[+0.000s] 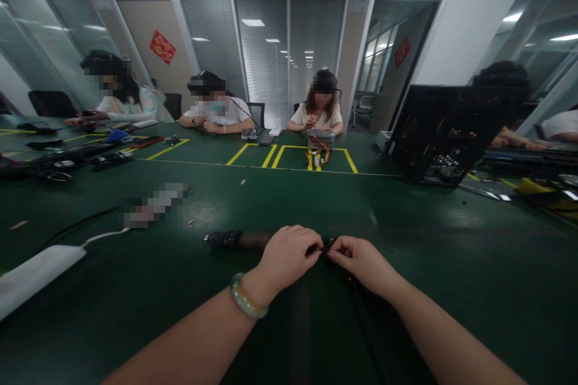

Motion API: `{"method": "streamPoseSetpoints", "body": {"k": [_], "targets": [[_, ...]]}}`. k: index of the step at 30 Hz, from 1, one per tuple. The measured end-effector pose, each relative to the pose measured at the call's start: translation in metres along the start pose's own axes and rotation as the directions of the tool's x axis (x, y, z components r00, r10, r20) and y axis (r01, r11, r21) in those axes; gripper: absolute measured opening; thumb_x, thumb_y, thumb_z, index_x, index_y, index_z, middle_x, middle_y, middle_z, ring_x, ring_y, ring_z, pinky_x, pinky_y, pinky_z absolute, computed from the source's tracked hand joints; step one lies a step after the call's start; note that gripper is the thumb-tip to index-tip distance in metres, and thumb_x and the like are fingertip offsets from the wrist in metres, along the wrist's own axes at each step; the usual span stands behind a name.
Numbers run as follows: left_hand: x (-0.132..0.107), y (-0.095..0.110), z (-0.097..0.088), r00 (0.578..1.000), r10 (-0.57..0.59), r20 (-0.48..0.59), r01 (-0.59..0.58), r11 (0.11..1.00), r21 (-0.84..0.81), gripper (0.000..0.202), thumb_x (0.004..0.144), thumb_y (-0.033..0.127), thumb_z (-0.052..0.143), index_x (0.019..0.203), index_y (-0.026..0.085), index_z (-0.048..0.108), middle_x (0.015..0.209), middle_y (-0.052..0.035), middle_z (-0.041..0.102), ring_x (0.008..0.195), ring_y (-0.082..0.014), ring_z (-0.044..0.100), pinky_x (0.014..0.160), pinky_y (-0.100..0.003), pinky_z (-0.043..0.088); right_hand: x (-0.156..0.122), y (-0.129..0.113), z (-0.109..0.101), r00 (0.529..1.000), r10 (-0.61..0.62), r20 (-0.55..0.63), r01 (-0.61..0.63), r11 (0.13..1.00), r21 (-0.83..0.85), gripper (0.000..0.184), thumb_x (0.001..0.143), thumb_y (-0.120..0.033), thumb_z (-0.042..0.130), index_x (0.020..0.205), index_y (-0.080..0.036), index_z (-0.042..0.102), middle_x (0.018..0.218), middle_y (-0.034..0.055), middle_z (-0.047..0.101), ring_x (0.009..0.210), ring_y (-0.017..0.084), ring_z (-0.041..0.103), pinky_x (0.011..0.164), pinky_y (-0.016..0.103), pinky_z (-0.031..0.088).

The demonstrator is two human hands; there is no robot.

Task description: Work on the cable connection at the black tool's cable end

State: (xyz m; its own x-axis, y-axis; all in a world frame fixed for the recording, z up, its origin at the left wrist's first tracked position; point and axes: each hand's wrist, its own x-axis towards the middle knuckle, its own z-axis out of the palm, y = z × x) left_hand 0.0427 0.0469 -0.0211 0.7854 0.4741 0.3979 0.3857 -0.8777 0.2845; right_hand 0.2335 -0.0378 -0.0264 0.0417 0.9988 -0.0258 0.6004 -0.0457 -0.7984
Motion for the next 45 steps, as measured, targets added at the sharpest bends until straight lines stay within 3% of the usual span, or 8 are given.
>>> {"method": "streamPoseSetpoints", "body": {"k": [5,17,20,26,32,36,45], "targets": [[0.000,-0.002,0.001,1.000,0.009,-0.002,-0.009,1.000,-0.010,0.008,0.084,0.021,0.062,0.092,0.023,0.063,0.098,0.0009,0.066,0.093,-0.0184,0.058,0.086,-0.036,0.043,0.002,-0.001,0.005,0.997,0.006,-0.077,-0.001,0.997,0.072,0.019,0.086,-0.036,0.058,0.082,-0.019,0.066,0.079,0.0002,0.069,0.073,0.015,0.061,0.063,0.023,0.042],[0.000,-0.001,-0.001,0.999,0.036,-0.004,-0.036,0.999,-0.004,0.009,0.083,0.018,0.062,0.092,0.021,0.064,0.098,-0.0007,0.066,0.095,-0.0194,0.058,0.084,-0.037,0.044,0.003,-0.003,0.011,0.996,0.009,-0.090,0.002,0.992,0.126,0.018,0.084,-0.035,0.060,0.084,-0.019,0.069,0.081,0.0006,0.071,0.075,0.016,0.064,0.065,0.023,0.044],[0.000,-0.001,0.000,0.999,0.040,0.001,-0.040,0.999,-0.004,0.009,0.083,0.018,0.061,0.091,0.021,0.064,0.099,-0.0004,0.066,0.095,-0.0193,0.058,0.086,-0.037,0.044,0.003,-0.002,0.013,0.994,-0.006,-0.105,0.017,0.994,0.109,0.017,0.084,-0.034,0.061,0.082,-0.020,0.069,0.079,0.0002,0.070,0.072,0.015,0.063,0.062,0.022,0.044],[-0.001,-0.001,-0.001,0.999,0.037,0.011,-0.037,0.999,-0.003,0.010,0.084,0.018,0.061,0.092,0.022,0.063,0.099,-0.0003,0.066,0.097,-0.0194,0.058,0.088,-0.037,0.043,0.001,-0.004,0.016,0.994,0.083,-0.070,-0.069,0.981,0.183,0.021,0.083,-0.038,0.060,0.083,-0.018,0.067,0.069,-0.0007,0.066,0.056,0.012,0.057,0.047,0.019,0.039],[-0.002,0.002,-0.004,1.000,-0.004,0.019,0.004,0.999,0.036,0.018,0.084,0.020,0.061,0.101,0.022,0.059,0.101,-0.0018,0.065,0.096,-0.0196,0.059,0.087,-0.036,0.044,0.001,-0.003,0.013,0.995,0.049,-0.087,-0.041,0.995,0.095,0.019,0.083,-0.035,0.060,0.082,-0.019,0.068,0.072,-0.0001,0.069,0.060,0.013,0.061,0.051,0.020,0.040],[-0.003,0.004,-0.006,1.000,-0.010,0.015,0.009,0.999,0.036,0.014,0.084,0.021,0.062,0.098,0.021,0.059,0.106,-0.0014,0.064,0.100,-0.0192,0.058,0.090,-0.036,0.044,0.001,-0.002,0.010,0.996,0.014,-0.090,-0.009,0.999,0.053,0.017,0.083,-0.034,0.059,0.082,-0.020,0.069,0.076,0.0002,0.071,0.066,0.015,0.063,0.056,0.021,0.042],[-0.003,0.003,-0.004,1.000,0.012,0.019,-0.013,0.999,0.034,0.008,0.085,0.019,0.061,0.093,0.022,0.063,0.111,-0.0010,0.065,0.103,-0.0190,0.059,0.091,-0.037,0.043,0.001,-0.004,0.017,0.993,0.077,-0.092,-0.066,0.991,0.117,0.022,0.083,-0.038,0.058,0.080,-0.018,0.067,0.069,0.0001,0.067,0.054,0.012,0.058,0.046,0.019,0.039]]}}
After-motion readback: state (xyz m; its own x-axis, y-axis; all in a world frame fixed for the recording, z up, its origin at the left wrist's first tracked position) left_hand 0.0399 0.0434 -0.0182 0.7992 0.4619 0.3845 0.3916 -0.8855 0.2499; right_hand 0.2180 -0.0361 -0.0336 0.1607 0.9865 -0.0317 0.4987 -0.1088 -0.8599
